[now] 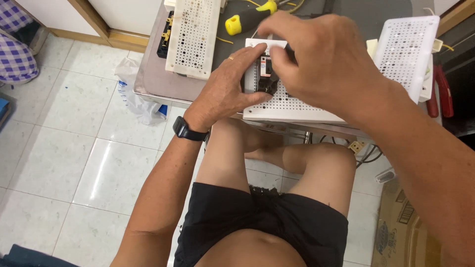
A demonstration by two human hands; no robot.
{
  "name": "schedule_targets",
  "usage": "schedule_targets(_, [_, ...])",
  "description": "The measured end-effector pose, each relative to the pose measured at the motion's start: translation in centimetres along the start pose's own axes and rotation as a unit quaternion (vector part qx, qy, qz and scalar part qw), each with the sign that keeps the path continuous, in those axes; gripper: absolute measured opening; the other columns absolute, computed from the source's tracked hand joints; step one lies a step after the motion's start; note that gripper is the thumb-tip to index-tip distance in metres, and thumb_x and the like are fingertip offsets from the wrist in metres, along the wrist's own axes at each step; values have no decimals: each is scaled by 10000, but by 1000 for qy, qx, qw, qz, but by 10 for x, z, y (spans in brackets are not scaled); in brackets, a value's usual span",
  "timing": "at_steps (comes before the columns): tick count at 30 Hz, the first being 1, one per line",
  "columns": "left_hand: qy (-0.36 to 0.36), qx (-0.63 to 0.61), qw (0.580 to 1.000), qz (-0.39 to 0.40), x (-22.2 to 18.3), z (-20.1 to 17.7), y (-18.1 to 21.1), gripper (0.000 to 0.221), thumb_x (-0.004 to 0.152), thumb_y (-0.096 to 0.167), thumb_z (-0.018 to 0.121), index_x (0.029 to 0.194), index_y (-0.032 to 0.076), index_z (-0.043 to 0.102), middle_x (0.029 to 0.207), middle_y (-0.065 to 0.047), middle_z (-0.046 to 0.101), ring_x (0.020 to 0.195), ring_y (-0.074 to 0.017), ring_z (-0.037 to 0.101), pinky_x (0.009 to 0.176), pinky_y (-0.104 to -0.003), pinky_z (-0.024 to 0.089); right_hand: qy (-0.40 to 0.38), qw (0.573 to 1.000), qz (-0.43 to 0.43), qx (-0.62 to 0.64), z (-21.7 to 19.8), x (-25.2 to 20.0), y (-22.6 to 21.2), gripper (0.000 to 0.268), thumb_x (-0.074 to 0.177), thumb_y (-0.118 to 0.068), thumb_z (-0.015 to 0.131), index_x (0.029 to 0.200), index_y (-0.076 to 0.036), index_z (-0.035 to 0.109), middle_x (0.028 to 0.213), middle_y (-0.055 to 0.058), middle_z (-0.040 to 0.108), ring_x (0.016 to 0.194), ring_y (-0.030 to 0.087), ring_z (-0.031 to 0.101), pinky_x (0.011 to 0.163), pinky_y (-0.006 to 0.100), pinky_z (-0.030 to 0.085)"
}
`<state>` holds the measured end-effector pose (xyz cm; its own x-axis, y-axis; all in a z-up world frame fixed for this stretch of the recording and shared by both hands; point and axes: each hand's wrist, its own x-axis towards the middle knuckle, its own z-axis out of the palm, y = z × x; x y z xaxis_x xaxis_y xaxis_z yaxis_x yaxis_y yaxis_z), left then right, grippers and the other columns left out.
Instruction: Assembling electrical switches and circuit breakers onto a mounting plate using a screwdriver.
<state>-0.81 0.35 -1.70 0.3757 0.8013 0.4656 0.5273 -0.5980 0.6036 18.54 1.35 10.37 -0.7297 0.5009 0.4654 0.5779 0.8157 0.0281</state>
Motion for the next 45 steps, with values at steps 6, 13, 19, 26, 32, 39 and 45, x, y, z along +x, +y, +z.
schedule_targets(6, [-4,-19,999,-25,2,-2,6,848,794,278,853,1442,49,356,1474,-131,466,1389,-330,400,1142,-446,343,-17,997,16,-73,-6,3,-9,270,1045,-376,700,1134,-122,679,506,-7,529,443,214,538,428,364,378])
schedule_targets(13, [-5,-22,1000,-10,1,-4,6,827,834,313,805,1464,73,325,1468,-136,472,1390,-334,403,1144,-449,339,-114,984,47,126,-20,9,-16,517,792,-4,478,1299,-69,553,806,42,621,664,263,581,715,478,448])
schedule_targets(19, [-12,-14,999,-27,2,-3,4,839,817,295,819,1465,78,332,1486,-135,454,1398,-325,383,1144,-446,329,-45,998,44,26,-17,7,-12,370,840,-23,523,1197,-68,608,558,82,539,456,320,505,501,464,402])
schedule_targets(26, [-14,-19,999,-37,3,-3,9,843,797,289,818,1464,90,341,1473,-157,460,1378,-327,404,1126,-442,342,-22,998,32,58,-15,1,-7,315,854,-52,581,1162,-74,646,741,60,632,587,269,595,584,426,434])
schedule_targets(32, [-8,-25,999,-26,2,-2,7,816,814,296,816,1455,88,357,1472,-153,454,1369,-318,419,1129,-437,352,-2,989,23,143,-15,-1,-9,309,855,15,532,1155,-7,603,836,83,647,636,269,558,670,418,439])
schedule_targets(39, [-11,-17,1000,-21,2,-1,3,811,817,298,821,1448,65,368,1456,-181,461,1378,-320,401,1143,-438,333,7,983,51,175,-29,-12,-3,360,897,113,495,1235,72,611,881,122,638,615,208,573,597,339,446])
schedule_targets(45, [-12,-15,999,-42,3,-3,6,835,787,264,831,1456,96,359,1456,-186,468,1371,-330,411,1127,-442,351,77,987,48,132,-27,-17,9,153,1005,96,591,1150,118,634,877,142,658,669,246,593,528,350,420])
